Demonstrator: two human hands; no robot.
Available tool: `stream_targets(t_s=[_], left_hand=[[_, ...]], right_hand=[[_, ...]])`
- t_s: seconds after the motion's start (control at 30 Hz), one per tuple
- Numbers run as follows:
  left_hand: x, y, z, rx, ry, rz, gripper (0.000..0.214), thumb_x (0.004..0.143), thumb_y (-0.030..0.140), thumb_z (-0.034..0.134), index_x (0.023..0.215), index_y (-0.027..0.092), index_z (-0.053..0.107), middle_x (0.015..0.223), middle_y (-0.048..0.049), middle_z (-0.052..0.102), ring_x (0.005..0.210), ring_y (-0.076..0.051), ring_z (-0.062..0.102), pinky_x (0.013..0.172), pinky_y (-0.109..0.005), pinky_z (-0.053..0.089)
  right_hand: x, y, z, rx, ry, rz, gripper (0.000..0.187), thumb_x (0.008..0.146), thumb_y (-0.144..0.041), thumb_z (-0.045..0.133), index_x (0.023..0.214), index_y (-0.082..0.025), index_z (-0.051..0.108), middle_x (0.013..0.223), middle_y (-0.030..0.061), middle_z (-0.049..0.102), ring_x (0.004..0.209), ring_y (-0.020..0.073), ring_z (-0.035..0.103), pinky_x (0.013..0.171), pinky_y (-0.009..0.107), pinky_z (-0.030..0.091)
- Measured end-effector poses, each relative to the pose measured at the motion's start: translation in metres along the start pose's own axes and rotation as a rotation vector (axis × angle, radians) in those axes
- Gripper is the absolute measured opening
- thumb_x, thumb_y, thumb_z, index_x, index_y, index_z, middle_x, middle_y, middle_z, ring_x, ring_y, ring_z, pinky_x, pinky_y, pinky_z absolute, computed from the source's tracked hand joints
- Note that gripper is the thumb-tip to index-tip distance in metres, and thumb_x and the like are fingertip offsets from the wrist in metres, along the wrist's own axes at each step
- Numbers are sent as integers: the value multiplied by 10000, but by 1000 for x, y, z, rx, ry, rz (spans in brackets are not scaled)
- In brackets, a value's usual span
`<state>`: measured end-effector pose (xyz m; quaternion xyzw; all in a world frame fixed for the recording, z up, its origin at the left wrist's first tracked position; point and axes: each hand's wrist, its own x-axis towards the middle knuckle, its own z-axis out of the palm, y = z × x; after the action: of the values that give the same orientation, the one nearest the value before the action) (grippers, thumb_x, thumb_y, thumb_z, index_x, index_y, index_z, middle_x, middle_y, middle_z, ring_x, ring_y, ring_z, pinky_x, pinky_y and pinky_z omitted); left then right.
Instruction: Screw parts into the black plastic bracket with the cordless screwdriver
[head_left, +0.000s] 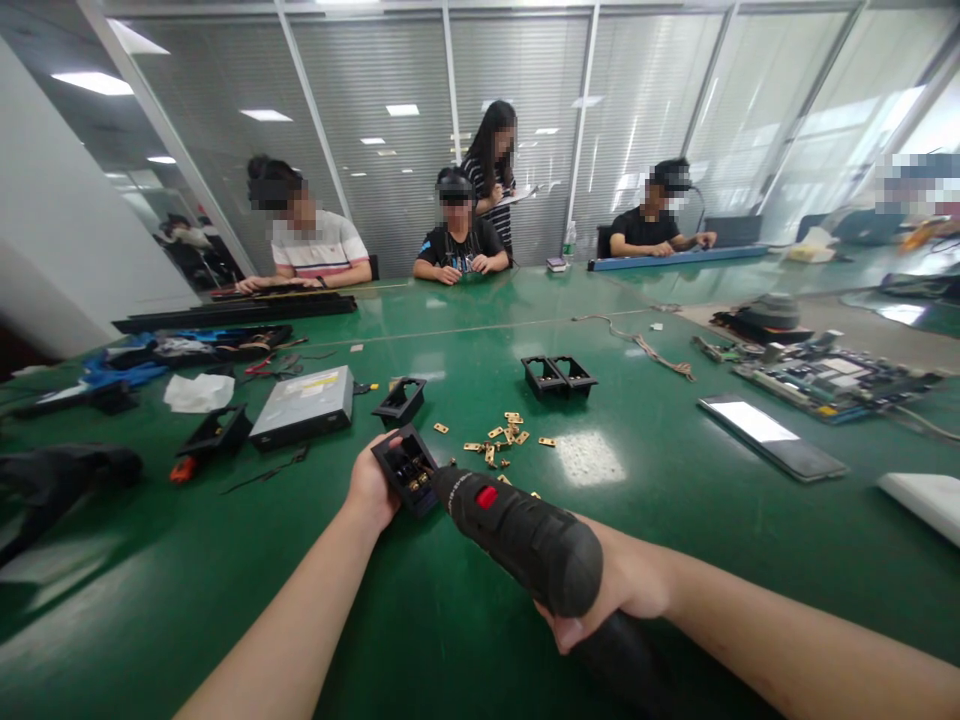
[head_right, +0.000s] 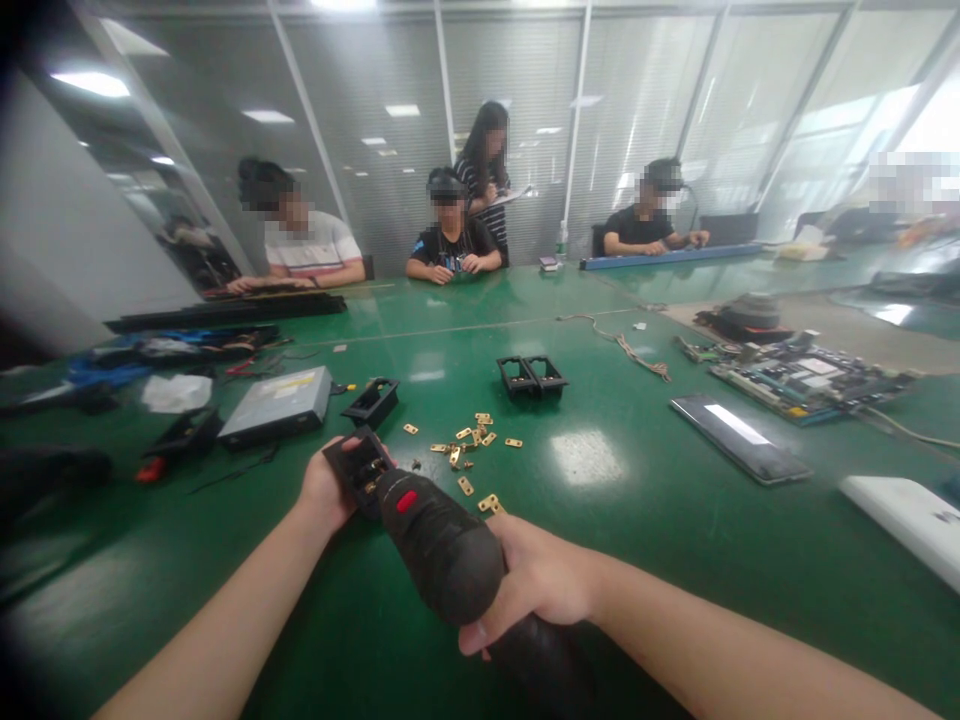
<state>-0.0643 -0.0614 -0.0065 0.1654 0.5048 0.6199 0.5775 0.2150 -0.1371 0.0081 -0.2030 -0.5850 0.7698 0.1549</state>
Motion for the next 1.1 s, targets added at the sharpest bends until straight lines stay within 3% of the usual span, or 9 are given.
stream_targets(t_s=[0.3,0.37,0.47,0.57,0.67,0.8,1.1], left_hand=[[-2,1,1,-12,-14,-22,118,760,280,581,743,173,630,635,-78,672,555,-265,647,563,-408,533],[-2,1,1,-12,-19,-16,115,760,272,582,742,170,632,634,-81,673,554,-265,647,564,-410,536],[-2,1,1,-16,-20,-17,116,764,271,582,748,170,637,634,-77,676,555,-260,647,566,-407,539],[-1,0,0,-17,-22,-15,117,765,274,586,757,169,639,638,-73,678,556,-254,648,565,-397,539],[1,0,-1,-15,-18,-13,117,763,278,590,765,171,636,651,-73,681,563,-254,651,568,-396,540],[1,0,-1,-27,-10,-8,105,760,268,588,766,171,628,653,-72,675,558,-256,649,567,-401,539],[-1,0,0,-30,-13,-13,92,756,260,577,741,177,615,634,-63,657,550,-246,633,562,-398,534]], right_hand=[[0,1,1,35,20,23,288,548,-190,889,677,-110,644,646,16,661,580,146,638,548,247,533],[-1,1,1,64,29,35,331,552,-188,893,794,-104,682,652,13,668,585,150,643,549,253,541],[-2,1,1,131,32,42,609,554,-211,905,1104,-118,660,663,-7,668,577,155,646,542,263,545],[-3,0,2,117,30,21,707,567,-211,905,1208,-129,618,698,2,686,594,157,651,564,268,543],[-2,2,0,97,26,22,645,573,-205,899,1154,-121,631,697,13,701,595,160,657,568,269,539],[1,10,-5,154,5,5,502,542,-239,908,945,-110,639,641,20,692,551,164,658,520,249,524],[1,12,-6,148,-1,-14,525,556,-252,908,978,-118,626,644,16,696,548,155,663,514,231,518]])
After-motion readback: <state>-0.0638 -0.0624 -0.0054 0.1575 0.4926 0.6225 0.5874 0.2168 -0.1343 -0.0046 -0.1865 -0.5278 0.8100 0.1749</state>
